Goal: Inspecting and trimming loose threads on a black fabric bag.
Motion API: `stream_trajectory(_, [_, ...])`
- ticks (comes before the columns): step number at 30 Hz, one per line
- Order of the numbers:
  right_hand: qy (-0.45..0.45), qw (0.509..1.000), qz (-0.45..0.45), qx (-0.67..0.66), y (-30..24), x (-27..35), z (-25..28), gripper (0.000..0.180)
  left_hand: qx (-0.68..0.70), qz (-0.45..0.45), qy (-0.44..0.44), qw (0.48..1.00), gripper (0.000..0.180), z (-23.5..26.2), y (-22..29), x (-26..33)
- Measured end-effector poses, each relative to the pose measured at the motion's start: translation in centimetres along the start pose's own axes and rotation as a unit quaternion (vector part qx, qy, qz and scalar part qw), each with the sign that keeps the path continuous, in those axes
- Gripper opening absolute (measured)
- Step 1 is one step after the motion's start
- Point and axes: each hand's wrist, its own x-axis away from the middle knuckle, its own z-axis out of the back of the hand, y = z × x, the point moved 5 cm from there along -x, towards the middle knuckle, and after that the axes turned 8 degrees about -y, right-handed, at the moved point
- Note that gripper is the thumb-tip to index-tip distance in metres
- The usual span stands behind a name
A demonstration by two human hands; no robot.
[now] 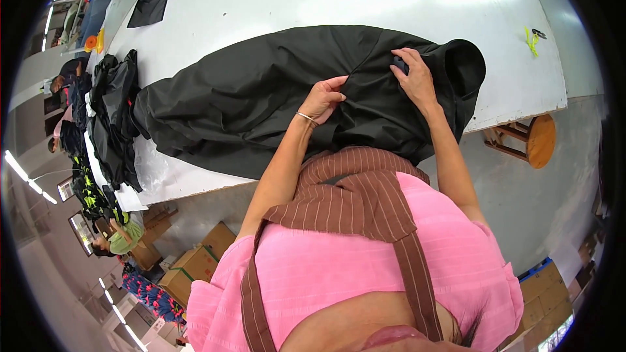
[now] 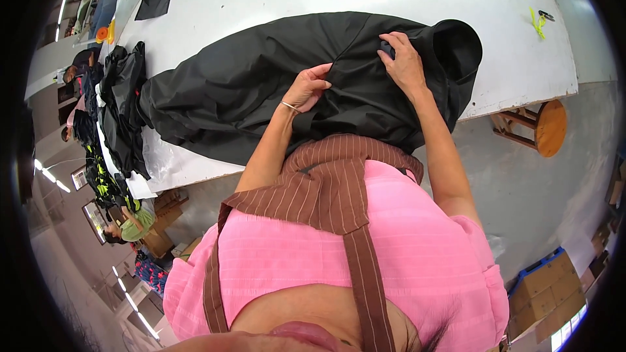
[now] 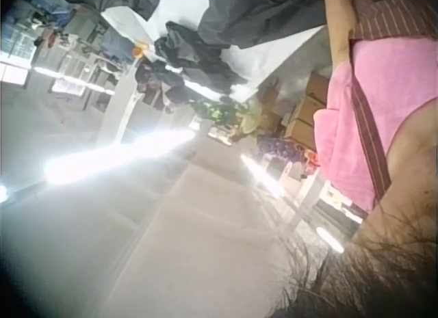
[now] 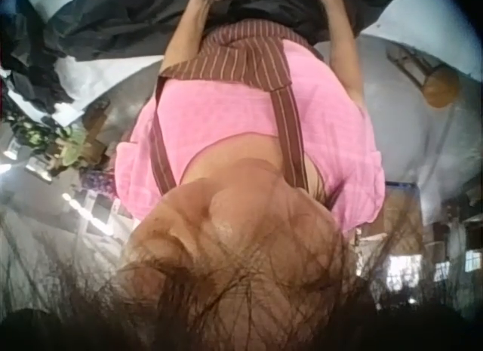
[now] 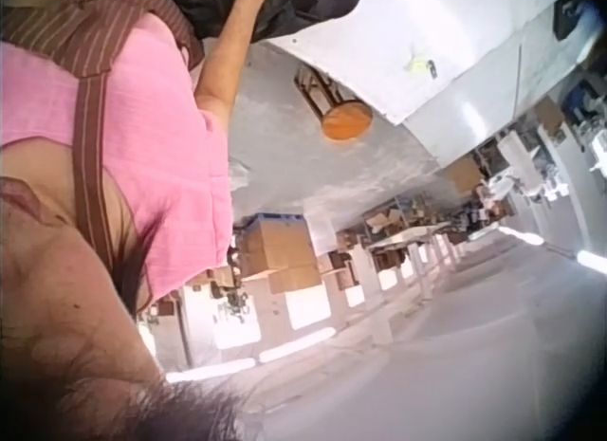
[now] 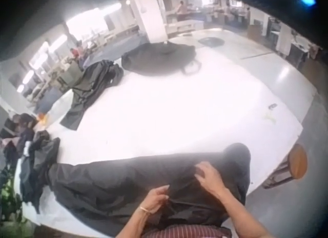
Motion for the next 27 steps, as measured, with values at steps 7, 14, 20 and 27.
stream_trajectory(7, [0.017, 0.983, 0.059, -0.173, -5.7, 0.8, 0.2, 0.025, 0.012, -0.01, -0.047, 0.999, 0.058, 0.3, -0.7, -0.4])
stream_trajectory(14, [-0.039, 0.996, 0.081, -0.023, -7.3, -1.2, -4.0, 0.016, -0.022, -0.006, -0.022, 0.999, 0.062, 1.3, -1.5, 0.1])
stream_trajectory(20, [0.044, 0.997, 0.069, 0.01, -5.9, -3.3, -2.4, 0.014, 0.053, 0.005, -0.037, 0.998, 0.066, 1.3, -1.9, -0.1])
stream_trajectory(27, [-0.034, 0.986, -0.041, 0.157, -3.9, -4.7, 1.2, 0.018, -0.045, 0.036, -0.007, 0.998, 0.057, 1.1, -1.1, 0.9])
